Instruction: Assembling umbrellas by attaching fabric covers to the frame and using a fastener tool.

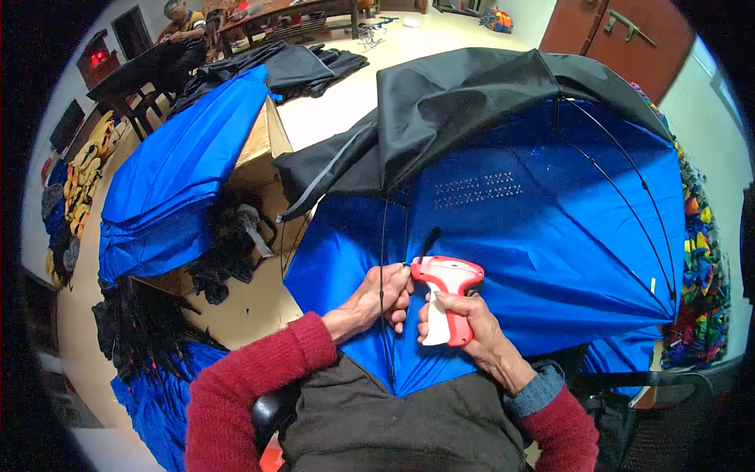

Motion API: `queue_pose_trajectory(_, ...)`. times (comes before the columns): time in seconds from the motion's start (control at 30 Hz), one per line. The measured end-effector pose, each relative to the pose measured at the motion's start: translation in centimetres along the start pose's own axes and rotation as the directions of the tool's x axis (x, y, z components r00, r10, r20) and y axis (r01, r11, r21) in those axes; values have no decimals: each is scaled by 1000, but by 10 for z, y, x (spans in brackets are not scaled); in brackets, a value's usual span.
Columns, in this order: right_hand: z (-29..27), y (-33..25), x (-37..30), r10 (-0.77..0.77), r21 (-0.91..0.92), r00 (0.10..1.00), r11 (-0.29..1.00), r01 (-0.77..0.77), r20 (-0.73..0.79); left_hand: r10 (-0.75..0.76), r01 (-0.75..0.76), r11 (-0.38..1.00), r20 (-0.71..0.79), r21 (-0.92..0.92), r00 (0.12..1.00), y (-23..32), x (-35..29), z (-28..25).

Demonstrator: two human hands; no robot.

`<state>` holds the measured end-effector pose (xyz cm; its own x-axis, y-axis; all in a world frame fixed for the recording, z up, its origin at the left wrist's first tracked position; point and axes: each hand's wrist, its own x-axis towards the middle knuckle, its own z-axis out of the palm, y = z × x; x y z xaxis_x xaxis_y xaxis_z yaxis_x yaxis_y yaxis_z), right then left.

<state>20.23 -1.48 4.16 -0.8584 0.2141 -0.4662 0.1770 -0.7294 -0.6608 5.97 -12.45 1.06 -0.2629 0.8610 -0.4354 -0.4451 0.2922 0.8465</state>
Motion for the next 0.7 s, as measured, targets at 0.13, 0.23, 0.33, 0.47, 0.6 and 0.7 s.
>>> queue_pose_trajectory(0.13, -1, 3, 3, -39, -27, 998, 999, 41, 54, -18, 18, 1000, -10, 23, 1000, 2, -3, 0)
queue_pose_trajectory(0.23, 0, 6, 3, -70, 5, 994, 998, 70, 79, -12, 12, 1000, -15, 21, 1000, 3, -4, 0)
queue_pose_trajectory(0.33, 2, 9, 2, -83, 17, 994, 996, 82, 68, -12, 12, 1000, -16, 15, 1000, 3, -5, 0)
queue_pose_trajectory(0.47, 4, 10, 1, -89, 24, 995, 996, 88, 41, -8, 8, 1000, -12, 6, 1000, 4, -6, 0)
queue_pose_trajectory(0.6, 6, 11, 0, -111, 40, 992, 993, 108, 54, 18, -18, 1000, -14, 17, 1000, 4, -8, 1)
queue_pose_trajectory(0.7, 8, 12, 0, -121, 58, 990, 991, 117, 69, 46, -46, 998, -14, 37, 999, 5, -9, 1)
